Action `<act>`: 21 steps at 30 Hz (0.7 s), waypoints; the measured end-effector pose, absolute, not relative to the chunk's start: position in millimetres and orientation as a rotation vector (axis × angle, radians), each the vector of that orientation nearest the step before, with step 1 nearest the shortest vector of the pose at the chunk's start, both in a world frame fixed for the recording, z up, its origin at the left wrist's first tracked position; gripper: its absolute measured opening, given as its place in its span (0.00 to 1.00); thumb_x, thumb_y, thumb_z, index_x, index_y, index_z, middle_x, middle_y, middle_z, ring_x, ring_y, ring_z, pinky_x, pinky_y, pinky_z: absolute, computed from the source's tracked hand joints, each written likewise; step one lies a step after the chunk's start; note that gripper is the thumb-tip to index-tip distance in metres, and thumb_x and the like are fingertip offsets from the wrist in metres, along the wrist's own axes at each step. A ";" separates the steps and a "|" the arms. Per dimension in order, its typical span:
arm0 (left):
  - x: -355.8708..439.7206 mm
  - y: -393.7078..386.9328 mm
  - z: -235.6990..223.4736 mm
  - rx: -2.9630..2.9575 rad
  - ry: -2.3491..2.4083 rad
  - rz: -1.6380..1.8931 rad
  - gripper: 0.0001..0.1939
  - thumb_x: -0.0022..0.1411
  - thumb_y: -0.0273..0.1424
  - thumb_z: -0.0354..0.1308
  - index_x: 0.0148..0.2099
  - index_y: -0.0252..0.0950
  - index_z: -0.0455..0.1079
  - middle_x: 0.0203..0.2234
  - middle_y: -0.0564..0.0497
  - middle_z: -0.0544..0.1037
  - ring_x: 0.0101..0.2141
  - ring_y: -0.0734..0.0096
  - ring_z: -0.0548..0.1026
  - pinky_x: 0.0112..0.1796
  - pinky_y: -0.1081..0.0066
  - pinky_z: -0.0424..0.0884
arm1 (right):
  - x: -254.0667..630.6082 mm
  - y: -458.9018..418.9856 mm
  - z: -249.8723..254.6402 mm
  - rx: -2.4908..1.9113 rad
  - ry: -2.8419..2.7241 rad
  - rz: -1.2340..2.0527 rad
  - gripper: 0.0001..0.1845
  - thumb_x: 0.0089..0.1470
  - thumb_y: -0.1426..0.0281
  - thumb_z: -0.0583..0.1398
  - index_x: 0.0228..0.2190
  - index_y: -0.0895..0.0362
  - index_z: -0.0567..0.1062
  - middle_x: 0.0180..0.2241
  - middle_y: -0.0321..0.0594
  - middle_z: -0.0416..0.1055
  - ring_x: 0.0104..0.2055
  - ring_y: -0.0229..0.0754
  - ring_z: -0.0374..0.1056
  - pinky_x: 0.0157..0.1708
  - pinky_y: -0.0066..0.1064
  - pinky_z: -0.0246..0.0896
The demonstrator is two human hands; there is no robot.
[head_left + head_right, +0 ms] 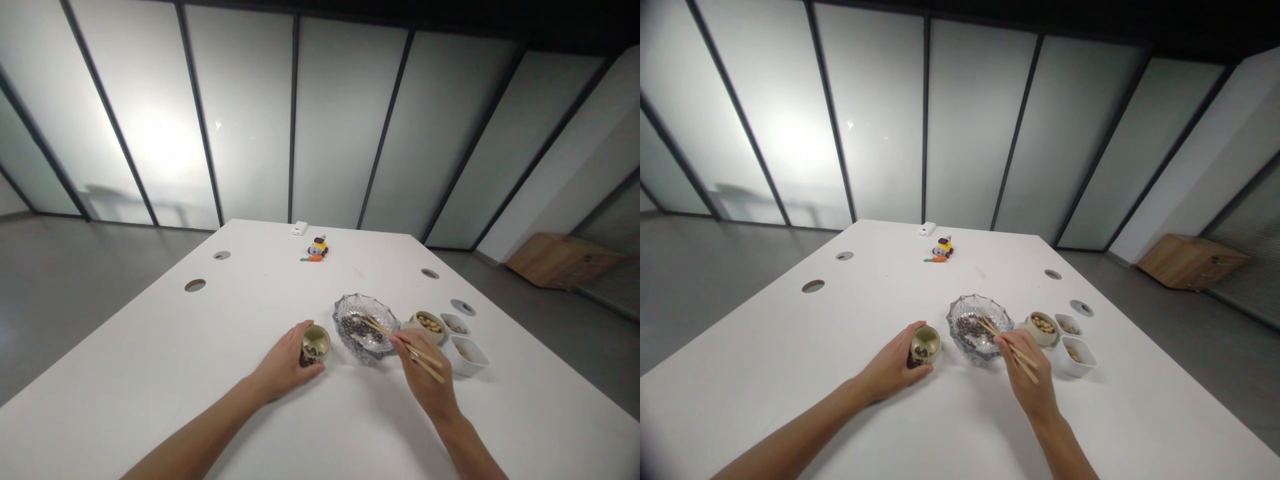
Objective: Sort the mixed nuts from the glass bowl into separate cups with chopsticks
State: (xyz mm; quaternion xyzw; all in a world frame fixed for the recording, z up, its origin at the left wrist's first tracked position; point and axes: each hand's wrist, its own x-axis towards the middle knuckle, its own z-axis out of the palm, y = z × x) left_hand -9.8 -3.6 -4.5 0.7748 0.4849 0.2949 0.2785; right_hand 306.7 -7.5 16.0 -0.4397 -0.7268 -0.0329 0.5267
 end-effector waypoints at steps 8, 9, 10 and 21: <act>-8.7 -2.3 -6.4 2.083 1.307 0.783 0.42 0.60 0.36 0.71 0.72 0.40 0.60 0.66 0.38 0.73 0.65 0.43 0.73 0.66 0.47 0.68 | 307.0 -6.6 16.6 -1.027 -1.758 -0.079 0.10 0.71 0.64 0.63 0.36 0.53 0.80 0.33 0.40 0.79 0.34 0.44 0.77 0.39 0.36 0.75; -8.8 -2.2 -6.7 2.085 1.306 0.785 0.42 0.60 0.36 0.71 0.72 0.40 0.60 0.66 0.37 0.73 0.65 0.43 0.73 0.66 0.47 0.68 | 306.8 -6.8 16.7 -1.025 -1.759 -0.077 0.11 0.71 0.64 0.63 0.35 0.53 0.80 0.33 0.40 0.79 0.34 0.43 0.77 0.39 0.36 0.75; -8.9 -2.2 -7.0 2.088 1.305 0.787 0.42 0.61 0.36 0.71 0.72 0.39 0.60 0.66 0.37 0.73 0.65 0.43 0.73 0.66 0.47 0.68 | 306.5 -7.0 16.7 -1.026 -1.755 -0.073 0.11 0.70 0.64 0.63 0.35 0.53 0.80 0.33 0.39 0.79 0.34 0.43 0.77 0.39 0.36 0.75; -10.4 -2.3 -6.1 2.078 1.303 0.775 0.42 0.60 0.35 0.71 0.73 0.40 0.59 0.67 0.37 0.72 0.66 0.43 0.72 0.68 0.47 0.66 | 307.4 -6.7 13.6 -1.050 -1.723 -0.068 0.11 0.70 0.62 0.63 0.36 0.52 0.81 0.34 0.42 0.79 0.35 0.45 0.77 0.39 0.38 0.77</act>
